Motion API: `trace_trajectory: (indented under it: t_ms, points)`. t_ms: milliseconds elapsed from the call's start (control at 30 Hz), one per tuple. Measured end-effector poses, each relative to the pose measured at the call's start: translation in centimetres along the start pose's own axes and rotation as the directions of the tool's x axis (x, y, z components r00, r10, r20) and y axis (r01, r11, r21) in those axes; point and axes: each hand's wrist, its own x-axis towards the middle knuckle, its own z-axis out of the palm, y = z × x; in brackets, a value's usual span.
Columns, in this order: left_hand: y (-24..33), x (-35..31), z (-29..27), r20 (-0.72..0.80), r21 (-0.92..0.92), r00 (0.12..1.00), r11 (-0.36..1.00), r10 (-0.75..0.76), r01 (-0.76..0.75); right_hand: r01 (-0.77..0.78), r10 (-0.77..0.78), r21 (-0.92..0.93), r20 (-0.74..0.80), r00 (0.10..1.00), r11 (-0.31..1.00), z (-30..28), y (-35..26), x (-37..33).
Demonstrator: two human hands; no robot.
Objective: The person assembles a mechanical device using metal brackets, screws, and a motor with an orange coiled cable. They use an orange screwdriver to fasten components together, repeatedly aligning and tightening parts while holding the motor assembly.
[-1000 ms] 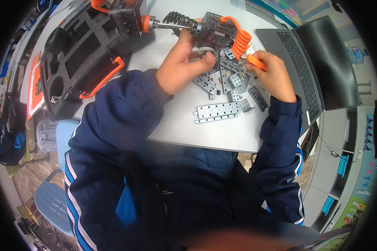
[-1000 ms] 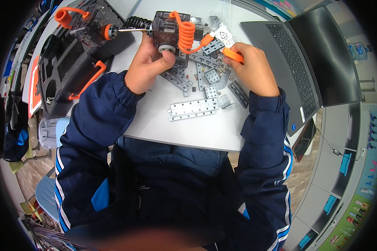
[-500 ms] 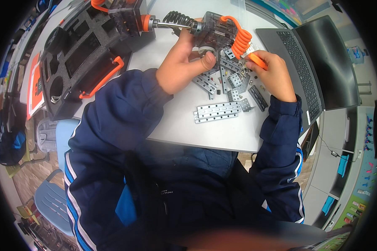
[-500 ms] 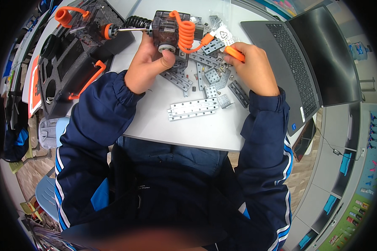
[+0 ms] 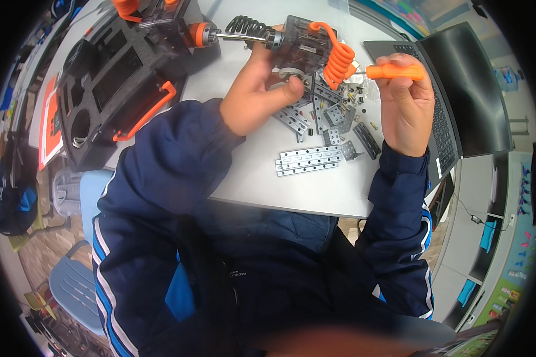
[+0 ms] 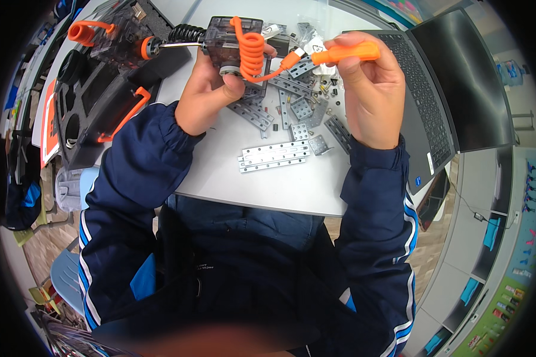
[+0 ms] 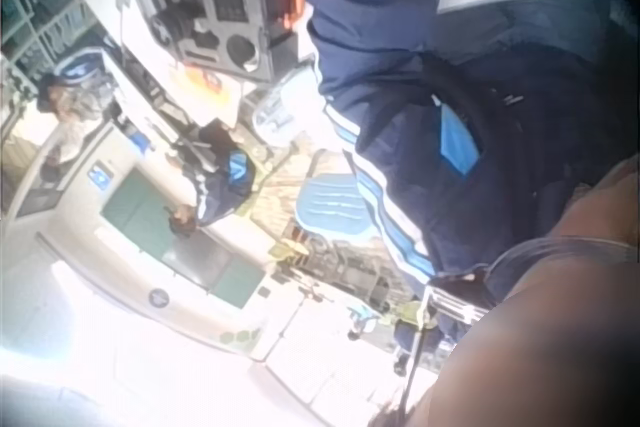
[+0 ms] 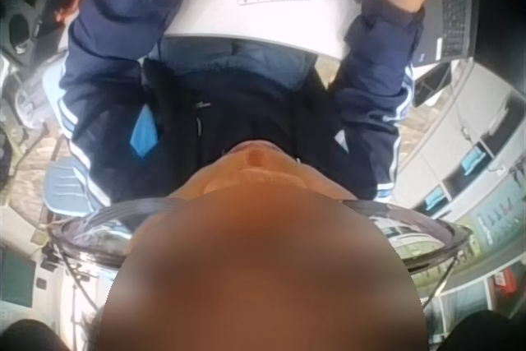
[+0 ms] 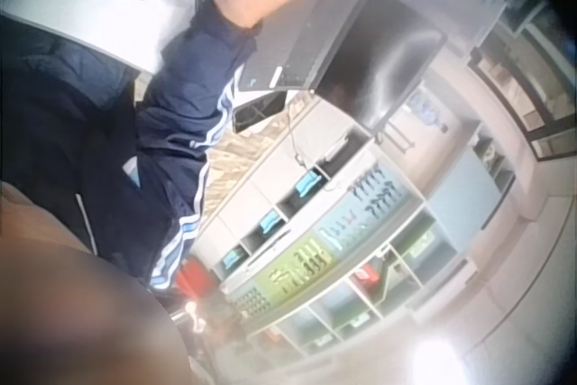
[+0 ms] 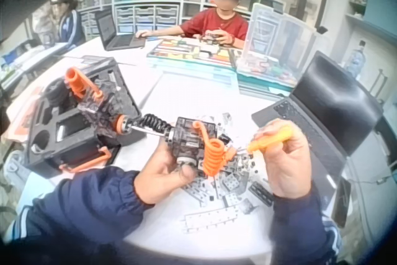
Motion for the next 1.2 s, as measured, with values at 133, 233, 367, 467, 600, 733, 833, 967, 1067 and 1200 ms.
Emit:
trace_trajectory:
  t_ms: [133, 233, 367, 467, 600, 733, 833, 967, 1067, 1200]
  points:
    - [-0.1, 0.0, -0.1, 0.017, -0.022, 1.000, 1.000, -0.006, 0.006, 0.015, -0.017, -0.080, -0.022, 1.000, 0.997, 0.4, 0.2, -0.3]
    - [0.2, -0.1, 0.3, 0.006, -0.038, 1.000, 0.999, -0.009, 0.009, -0.044, 0.046, -0.110, 0.018, 0.999, 0.993, 1.1, 0.1, -0.5]
    - [0.6, -0.2, 0.6, -0.006, -0.028, 1.000, 0.999, 0.023, -0.023, -0.045, 0.053, -0.175, 0.042, 0.998, 0.984, 1.8, -0.3, -0.8]
    - [0.8, -0.4, 0.7, -0.008, 0.014, 1.000, 1.000, 0.009, -0.009, -0.026, 0.034, -0.235, 0.033, 0.999, 0.972, 2.2, -0.5, -0.9]
    - [0.7, -0.6, 1.0, 0.000, -0.054, 1.000, 0.998, 0.023, -0.023, 0.050, -0.022, -0.313, 0.092, 0.996, 0.949, 2.4, -0.9, -1.0]
    - [0.7, -0.6, 0.9, 0.049, -0.001, 0.994, 0.995, 0.097, -0.097, 0.094, -0.054, -0.388, 0.112, 0.992, 0.917, 2.8, -1.4, -1.1]
    - [0.7, -0.6, 1.0, 0.048, -0.004, 0.988, 0.989, 0.147, -0.148, 0.193, -0.134, -0.480, 0.154, 0.979, 0.856, 3.0, -1.8, -1.0]
    - [0.8, -0.7, 1.3, 0.037, -0.016, 0.992, 0.992, 0.125, -0.124, 0.105, -0.081, -0.396, 0.076, 0.994, 0.912, 3.3, -2.2, -1.5]
    - [0.8, -0.8, 1.3, 0.018, -0.051, 0.998, 0.997, 0.057, -0.056, 0.092, -0.087, -0.324, 0.029, 0.996, 0.942, 3.2, -2.0, -1.5]
    - [0.7, -0.6, 0.9, -0.008, 0.034, 1.000, 0.999, 0.028, -0.028, 0.037, -0.008, -0.287, 0.104, 0.995, 0.957, 2.8, -1.9, -1.5]
